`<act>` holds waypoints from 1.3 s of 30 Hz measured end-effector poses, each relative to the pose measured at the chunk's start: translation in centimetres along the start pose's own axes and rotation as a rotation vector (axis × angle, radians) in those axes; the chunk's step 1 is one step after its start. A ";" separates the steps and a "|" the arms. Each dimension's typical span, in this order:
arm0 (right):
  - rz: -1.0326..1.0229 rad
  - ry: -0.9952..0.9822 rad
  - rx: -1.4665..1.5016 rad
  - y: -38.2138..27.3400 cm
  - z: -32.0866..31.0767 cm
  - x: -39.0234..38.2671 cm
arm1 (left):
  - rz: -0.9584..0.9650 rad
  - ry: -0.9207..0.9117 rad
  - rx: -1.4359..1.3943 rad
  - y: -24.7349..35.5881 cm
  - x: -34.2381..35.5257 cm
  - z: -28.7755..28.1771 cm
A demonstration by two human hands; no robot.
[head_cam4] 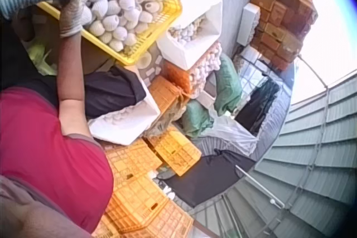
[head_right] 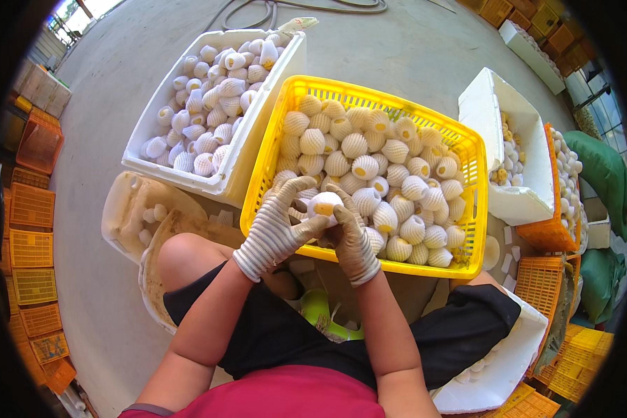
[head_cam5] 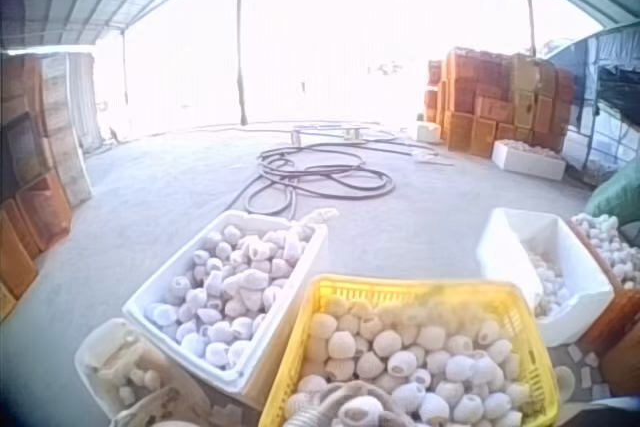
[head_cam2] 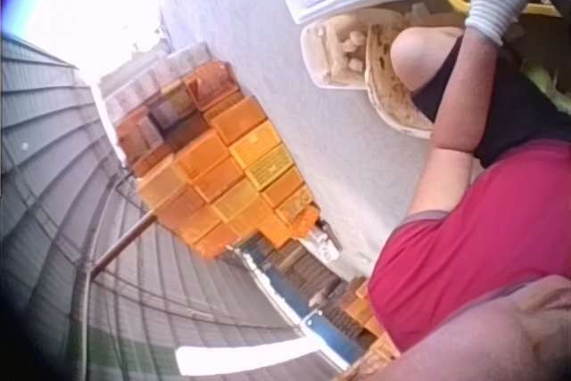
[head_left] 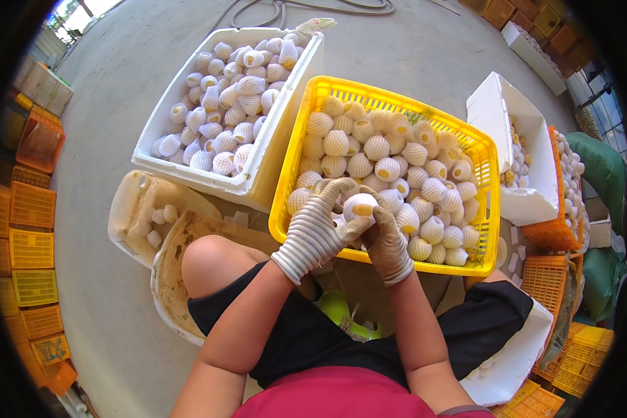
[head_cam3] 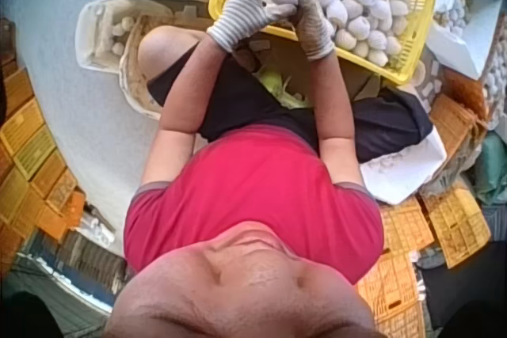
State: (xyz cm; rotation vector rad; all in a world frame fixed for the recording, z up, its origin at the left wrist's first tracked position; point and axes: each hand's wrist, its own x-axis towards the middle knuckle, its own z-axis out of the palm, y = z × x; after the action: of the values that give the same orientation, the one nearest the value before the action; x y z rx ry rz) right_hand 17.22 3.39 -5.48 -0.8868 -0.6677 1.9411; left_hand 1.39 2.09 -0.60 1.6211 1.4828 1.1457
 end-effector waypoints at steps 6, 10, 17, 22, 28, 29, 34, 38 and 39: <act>0.022 -0.071 -0.360 -2.8 1.4 1.2 | -0.111 0.073 -0.195 -5.6 1.6 -2.0; -0.203 0.197 -0.754 -1.4 -3.3 5.8 | -0.505 0.552 -0.772 -6.4 5.1 -9.9; -0.050 -0.161 -1.588 3.2 -2.5 8.2 | -0.563 0.559 -0.927 -6.6 4.1 -8.1; 0.076 -0.173 -1.922 4.8 2.2 8.6 | -0.562 0.523 -0.895 -5.9 4.4 -7.2; -0.005 -0.055 -1.409 5.9 -3.4 11.3 | -0.615 0.358 -0.871 -6.3 4.5 -6.5; -0.091 -0.045 -1.288 5.7 -4.5 11.1 | -0.604 0.328 -0.809 -6.2 4.6 -6.3; 0.329 -0.126 0.029 1.3 -4.3 7.0 | -0.558 0.029 -0.451 -6.3 3.4 -4.3; 0.141 -0.055 -0.020 0.6 -1.5 4.4 | -0.524 -0.210 -0.287 -5.5 2.9 -1.6; 0.128 -0.080 0.013 0.5 -1.4 4.0 | -0.505 -0.290 -0.174 -5.3 2.9 -1.3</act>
State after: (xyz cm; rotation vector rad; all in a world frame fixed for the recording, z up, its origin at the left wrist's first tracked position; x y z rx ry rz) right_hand 16.62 6.79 -7.97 -0.8655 -0.6579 2.1023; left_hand -2.06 5.63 -4.32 1.1438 1.4409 0.6998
